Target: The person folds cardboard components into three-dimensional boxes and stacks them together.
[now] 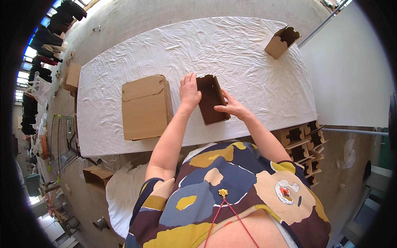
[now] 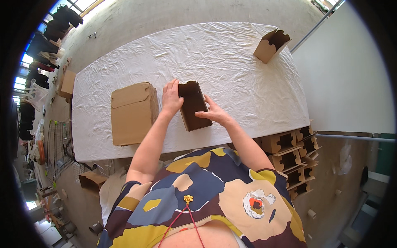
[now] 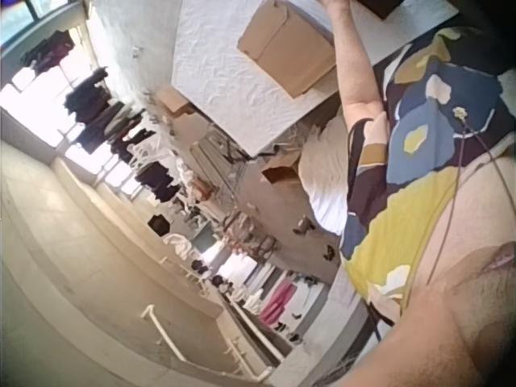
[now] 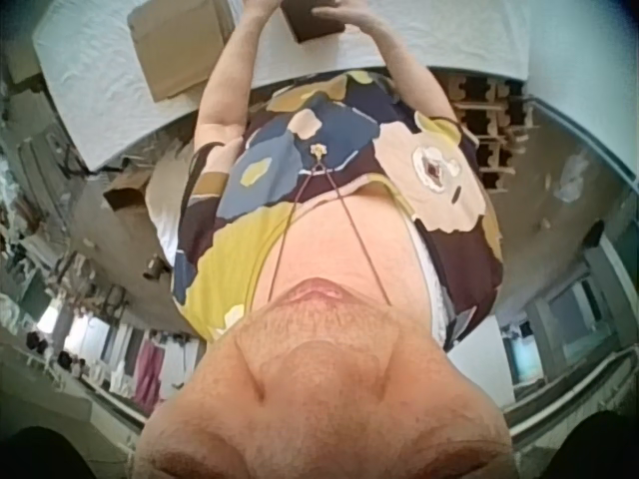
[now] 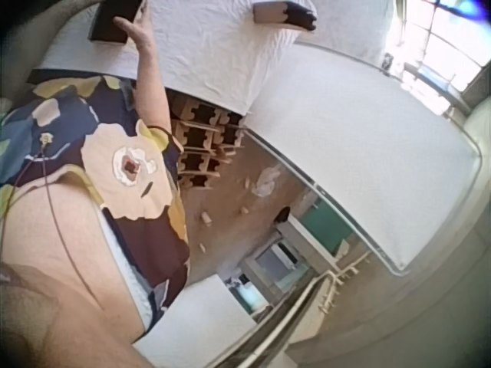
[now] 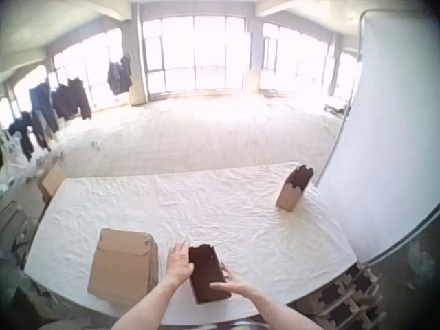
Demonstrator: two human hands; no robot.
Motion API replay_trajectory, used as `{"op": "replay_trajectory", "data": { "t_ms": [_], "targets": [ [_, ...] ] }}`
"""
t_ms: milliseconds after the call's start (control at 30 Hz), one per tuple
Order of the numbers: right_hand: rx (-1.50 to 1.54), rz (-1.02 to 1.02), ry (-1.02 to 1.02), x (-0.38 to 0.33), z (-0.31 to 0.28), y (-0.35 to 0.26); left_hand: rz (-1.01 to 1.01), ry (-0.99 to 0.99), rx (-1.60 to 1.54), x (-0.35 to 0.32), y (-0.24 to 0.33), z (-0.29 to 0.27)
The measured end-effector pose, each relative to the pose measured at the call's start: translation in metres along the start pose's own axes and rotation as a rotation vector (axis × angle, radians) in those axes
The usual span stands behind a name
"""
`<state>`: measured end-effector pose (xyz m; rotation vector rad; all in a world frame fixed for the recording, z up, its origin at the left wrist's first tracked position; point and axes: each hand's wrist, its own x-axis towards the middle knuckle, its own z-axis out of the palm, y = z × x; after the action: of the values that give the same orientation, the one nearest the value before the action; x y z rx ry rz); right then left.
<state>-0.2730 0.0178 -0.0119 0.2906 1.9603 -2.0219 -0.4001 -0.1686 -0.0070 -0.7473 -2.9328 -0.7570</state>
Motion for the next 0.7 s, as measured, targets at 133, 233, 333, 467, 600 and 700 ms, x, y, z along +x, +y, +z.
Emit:
{"op": "replay_trajectory", "data": {
  "t_ms": [133,233,333,467,600,700],
  "targets": [
    [-0.491,-0.119,-0.076,-0.012,-0.017,0.01,0.076,0.002,0.082,0.008,-0.011,0.006],
    [-0.455,-0.105,-0.008,-0.023,-0.003,-0.001,0.089,-0.003,0.098,0.007,-0.001,0.0],
    [-0.402,-0.068,0.106,-0.025,0.012,-0.012,0.105,-0.067,0.129,0.007,0.002,-0.005],
    [-0.495,-0.02,0.217,-0.02,0.018,-0.002,0.246,-0.122,0.31,0.005,0.001,-0.007],
    [-0.781,0.04,0.356,-0.017,0.028,-0.012,0.327,-0.24,0.511,0.012,0.013,-0.009],
    [-0.887,0.084,0.354,-0.017,0.031,-0.012,0.19,-0.372,0.409,0.014,0.018,-0.012]
  ]
}}
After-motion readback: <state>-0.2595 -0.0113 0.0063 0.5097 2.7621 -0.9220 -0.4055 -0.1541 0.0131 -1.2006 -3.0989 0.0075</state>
